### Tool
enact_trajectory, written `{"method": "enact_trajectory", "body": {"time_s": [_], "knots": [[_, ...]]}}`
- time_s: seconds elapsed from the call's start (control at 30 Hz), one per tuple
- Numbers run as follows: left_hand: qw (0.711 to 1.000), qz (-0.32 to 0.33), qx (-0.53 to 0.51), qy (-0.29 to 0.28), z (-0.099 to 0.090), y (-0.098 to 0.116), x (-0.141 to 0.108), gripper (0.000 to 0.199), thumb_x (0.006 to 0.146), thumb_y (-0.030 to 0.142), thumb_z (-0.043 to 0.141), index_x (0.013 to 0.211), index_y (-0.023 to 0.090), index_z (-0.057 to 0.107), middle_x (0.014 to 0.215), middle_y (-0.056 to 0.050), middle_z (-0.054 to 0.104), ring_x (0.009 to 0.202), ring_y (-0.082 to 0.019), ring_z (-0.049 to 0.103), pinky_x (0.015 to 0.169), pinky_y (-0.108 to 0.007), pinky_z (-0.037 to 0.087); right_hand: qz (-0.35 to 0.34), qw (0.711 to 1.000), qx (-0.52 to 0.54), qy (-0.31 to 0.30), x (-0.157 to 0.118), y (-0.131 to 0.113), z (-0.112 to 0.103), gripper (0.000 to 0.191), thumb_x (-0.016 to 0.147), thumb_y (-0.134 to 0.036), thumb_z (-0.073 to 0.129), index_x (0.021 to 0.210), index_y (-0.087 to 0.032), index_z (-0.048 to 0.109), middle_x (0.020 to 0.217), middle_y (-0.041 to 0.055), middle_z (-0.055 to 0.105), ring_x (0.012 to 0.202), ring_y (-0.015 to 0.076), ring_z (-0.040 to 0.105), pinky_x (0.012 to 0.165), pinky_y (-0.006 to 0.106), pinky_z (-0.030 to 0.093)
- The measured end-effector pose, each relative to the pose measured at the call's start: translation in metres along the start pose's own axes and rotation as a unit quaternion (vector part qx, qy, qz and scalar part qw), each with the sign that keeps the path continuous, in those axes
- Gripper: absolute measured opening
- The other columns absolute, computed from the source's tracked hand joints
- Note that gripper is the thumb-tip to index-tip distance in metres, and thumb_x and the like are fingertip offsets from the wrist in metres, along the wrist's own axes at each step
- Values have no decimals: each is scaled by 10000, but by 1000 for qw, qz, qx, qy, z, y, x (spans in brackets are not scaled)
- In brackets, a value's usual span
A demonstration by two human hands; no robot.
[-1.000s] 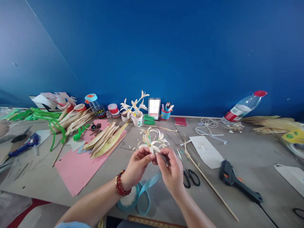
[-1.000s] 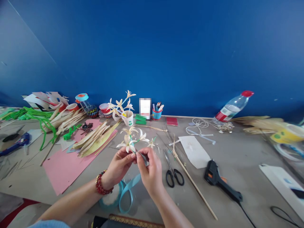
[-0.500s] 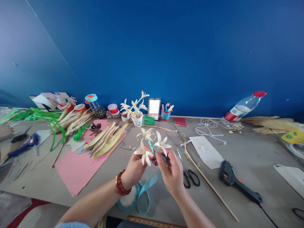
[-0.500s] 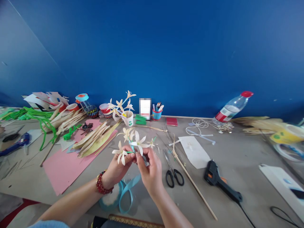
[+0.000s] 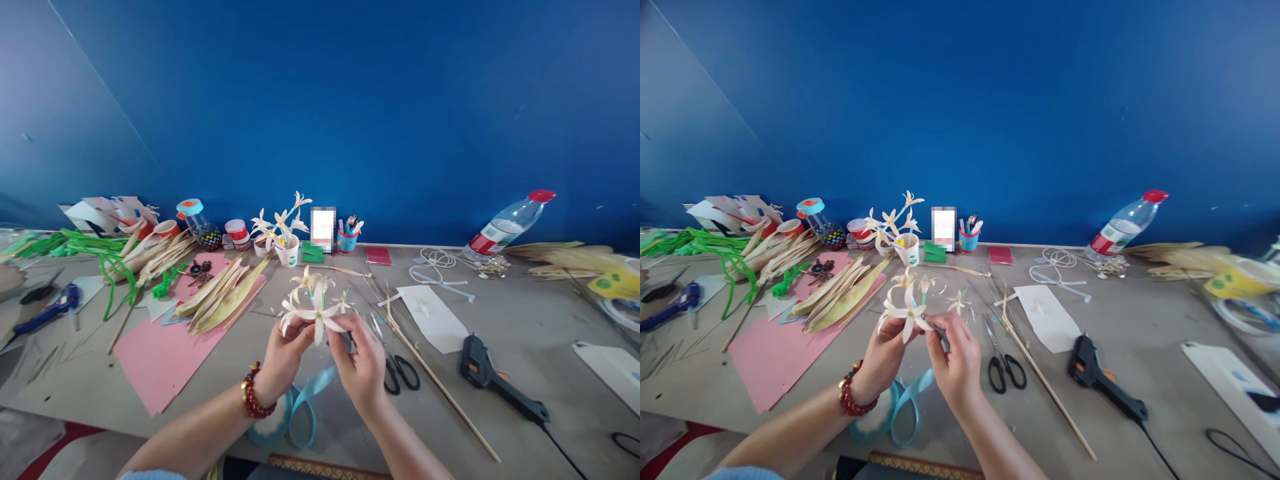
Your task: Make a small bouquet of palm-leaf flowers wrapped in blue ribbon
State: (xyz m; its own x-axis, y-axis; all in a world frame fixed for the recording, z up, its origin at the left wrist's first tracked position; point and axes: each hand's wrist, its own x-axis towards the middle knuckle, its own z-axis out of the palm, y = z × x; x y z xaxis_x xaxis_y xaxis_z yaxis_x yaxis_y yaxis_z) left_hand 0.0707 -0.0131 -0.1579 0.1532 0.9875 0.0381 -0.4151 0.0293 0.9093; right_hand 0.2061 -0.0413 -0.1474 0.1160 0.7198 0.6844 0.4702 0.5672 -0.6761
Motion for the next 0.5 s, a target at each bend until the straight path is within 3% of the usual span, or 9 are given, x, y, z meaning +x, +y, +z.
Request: {"method": "enact_trajectory", "body": {"time_s": [0.2,0.5], "knots": [[998,-43,-52,3,8,9,-3,155,691,329,836,682,198,754,734,-30,726,724,-184,638,767,-315,507,6,999,-32,13,-2,-6,2,107,907,-124,580,905,-227,610,781,17,676,691,158,647,667,252,510],[998,-26,-61,-1,6,7,-4,113,722,338,809,687,240,766,837,-50,714,787,-221,636,746,-336,510,161,986,41,9,-10,-3,8,138,919,-317,629,840,-205,623,678,5,664,544,142,611,522,235,490]]}}
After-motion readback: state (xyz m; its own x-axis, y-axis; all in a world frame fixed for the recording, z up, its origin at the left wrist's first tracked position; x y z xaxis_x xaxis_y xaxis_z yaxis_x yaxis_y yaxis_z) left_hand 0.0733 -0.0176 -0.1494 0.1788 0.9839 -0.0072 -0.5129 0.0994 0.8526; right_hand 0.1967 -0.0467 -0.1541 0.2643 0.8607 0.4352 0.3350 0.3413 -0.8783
